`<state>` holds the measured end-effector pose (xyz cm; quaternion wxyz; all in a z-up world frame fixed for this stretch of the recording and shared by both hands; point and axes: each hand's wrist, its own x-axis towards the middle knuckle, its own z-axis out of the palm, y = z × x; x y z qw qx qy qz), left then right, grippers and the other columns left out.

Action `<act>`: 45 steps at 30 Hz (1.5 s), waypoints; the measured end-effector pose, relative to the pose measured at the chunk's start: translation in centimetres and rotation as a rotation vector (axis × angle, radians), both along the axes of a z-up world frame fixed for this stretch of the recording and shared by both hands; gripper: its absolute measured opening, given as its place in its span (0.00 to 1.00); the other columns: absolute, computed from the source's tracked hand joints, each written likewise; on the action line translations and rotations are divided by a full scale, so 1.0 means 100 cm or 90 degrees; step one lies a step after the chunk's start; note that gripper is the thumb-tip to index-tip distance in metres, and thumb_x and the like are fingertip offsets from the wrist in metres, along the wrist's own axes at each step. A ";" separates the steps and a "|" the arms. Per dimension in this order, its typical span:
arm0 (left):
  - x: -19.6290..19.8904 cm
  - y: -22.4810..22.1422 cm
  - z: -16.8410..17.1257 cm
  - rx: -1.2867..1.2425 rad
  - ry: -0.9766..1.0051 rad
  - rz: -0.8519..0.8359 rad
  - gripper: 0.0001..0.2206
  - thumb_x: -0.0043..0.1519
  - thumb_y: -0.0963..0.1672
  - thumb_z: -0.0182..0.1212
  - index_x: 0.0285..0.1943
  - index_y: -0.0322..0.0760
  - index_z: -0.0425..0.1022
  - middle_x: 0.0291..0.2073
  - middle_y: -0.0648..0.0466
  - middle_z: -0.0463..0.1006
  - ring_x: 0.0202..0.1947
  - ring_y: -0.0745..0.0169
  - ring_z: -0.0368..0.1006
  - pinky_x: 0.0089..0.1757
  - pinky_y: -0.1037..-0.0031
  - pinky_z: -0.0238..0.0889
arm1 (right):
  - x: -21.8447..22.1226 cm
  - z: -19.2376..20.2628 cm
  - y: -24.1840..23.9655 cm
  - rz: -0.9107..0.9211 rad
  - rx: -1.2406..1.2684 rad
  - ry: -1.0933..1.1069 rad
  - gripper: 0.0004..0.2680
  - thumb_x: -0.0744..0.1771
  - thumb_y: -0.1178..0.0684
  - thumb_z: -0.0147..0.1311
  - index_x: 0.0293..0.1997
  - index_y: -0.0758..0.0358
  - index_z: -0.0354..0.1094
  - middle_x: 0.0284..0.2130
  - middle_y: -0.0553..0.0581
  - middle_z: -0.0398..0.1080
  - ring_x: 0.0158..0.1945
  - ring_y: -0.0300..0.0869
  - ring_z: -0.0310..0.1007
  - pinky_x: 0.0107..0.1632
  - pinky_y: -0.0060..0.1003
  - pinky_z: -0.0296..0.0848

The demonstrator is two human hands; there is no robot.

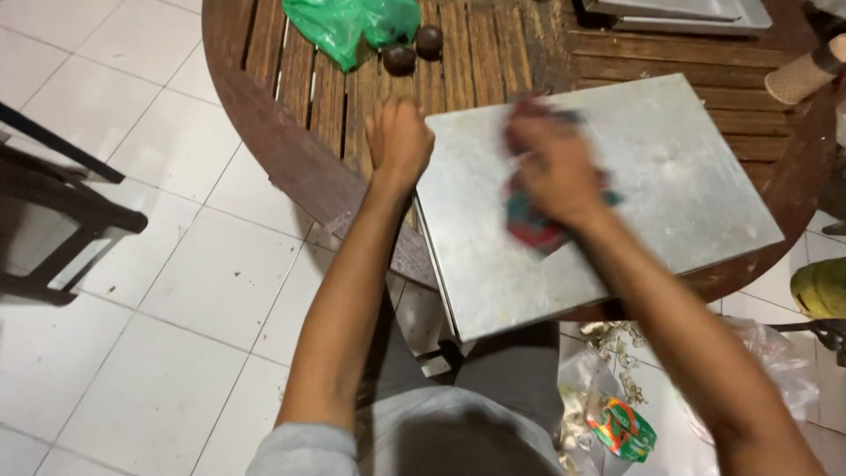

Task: Wiping down metal baking trays with a cloth and organizing them along with cake molds on a table.

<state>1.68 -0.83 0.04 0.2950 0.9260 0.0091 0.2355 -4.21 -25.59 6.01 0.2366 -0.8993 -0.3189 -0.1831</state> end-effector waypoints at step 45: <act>0.045 0.019 0.000 0.141 0.117 0.108 0.13 0.62 0.38 0.48 0.47 0.39 0.79 0.41 0.43 0.79 0.43 0.34 0.77 0.39 0.45 0.70 | -0.110 0.004 0.031 0.037 -0.035 -0.035 0.13 0.62 0.54 0.59 0.51 0.58 0.76 0.54 0.62 0.75 0.60 0.58 0.71 0.61 0.57 0.63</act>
